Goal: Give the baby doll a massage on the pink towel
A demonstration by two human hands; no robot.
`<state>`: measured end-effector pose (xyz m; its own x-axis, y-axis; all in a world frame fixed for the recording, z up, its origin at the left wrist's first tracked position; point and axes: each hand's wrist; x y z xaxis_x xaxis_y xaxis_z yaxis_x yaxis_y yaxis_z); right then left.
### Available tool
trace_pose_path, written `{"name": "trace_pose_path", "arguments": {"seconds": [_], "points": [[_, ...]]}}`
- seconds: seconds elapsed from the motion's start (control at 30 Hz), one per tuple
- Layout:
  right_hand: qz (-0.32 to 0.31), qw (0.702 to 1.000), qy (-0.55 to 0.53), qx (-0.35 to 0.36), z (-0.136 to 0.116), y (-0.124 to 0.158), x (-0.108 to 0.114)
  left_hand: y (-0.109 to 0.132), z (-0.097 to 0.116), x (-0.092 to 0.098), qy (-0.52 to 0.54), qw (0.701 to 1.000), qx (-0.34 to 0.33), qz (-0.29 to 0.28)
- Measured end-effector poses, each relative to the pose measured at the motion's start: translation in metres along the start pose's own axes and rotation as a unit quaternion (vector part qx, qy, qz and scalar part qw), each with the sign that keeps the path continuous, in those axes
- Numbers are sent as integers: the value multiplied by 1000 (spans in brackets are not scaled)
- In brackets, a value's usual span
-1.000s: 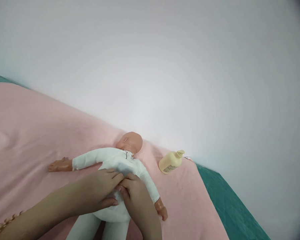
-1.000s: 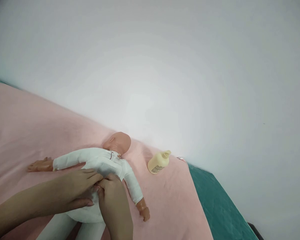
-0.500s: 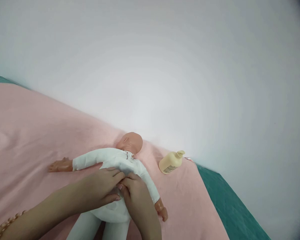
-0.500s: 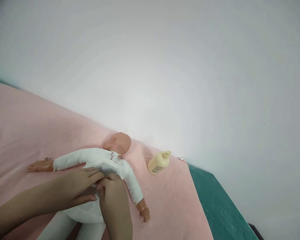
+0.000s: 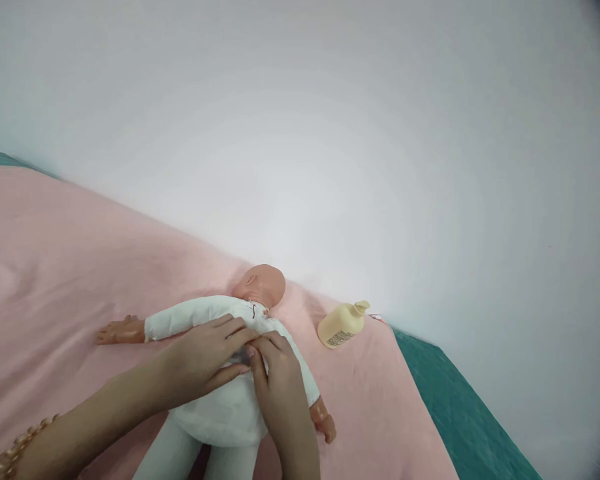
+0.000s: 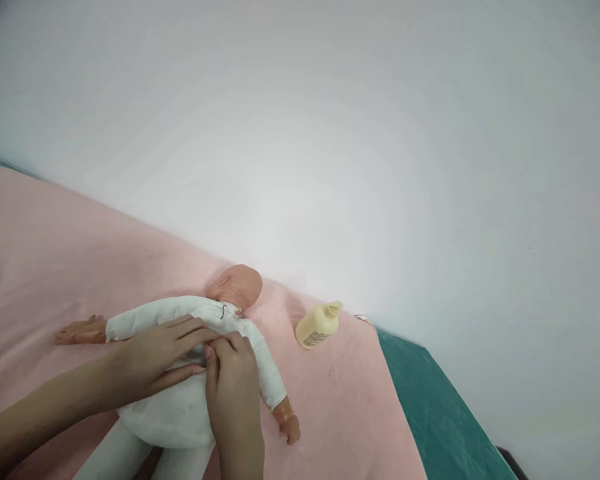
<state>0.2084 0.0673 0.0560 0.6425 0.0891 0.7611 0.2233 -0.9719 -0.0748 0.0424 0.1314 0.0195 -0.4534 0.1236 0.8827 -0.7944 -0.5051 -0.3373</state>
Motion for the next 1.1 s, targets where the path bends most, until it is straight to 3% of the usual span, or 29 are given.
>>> {"name": "trace_pose_path", "arguments": {"seconds": [0.1, 0.33, 0.53, 0.7, 1.1], "points": [[19, 1000, 2, 2, 5, -4, -5, -2, -10, -7, 13, 1000, -17, 13], [-12, 999, -24, -23, 16, -12, -13, -2, -28, -31, 6, 1000, 5, 9], [3, 999, -24, -23, 17, -11, -14, -2, -25, -27, 5, 1000, 1, 16], [16, 999, -21, -23, 19, -11, -16, -1, -31, -34, -23, 998, 11, 58], [0, 1000, -9, -28, 19, -13, -17, -4, -35, -37, -11, 999, 14, 49]]}}
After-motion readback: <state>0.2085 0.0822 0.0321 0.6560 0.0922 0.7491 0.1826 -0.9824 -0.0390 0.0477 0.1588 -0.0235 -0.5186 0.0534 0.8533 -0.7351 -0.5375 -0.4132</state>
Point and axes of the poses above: each hand's wrist, its own y-axis away from the middle knuckle, its own x-axis out of the back of the hand, z = x × y, and after that the axes turned 13 degrees about -z, right-handed
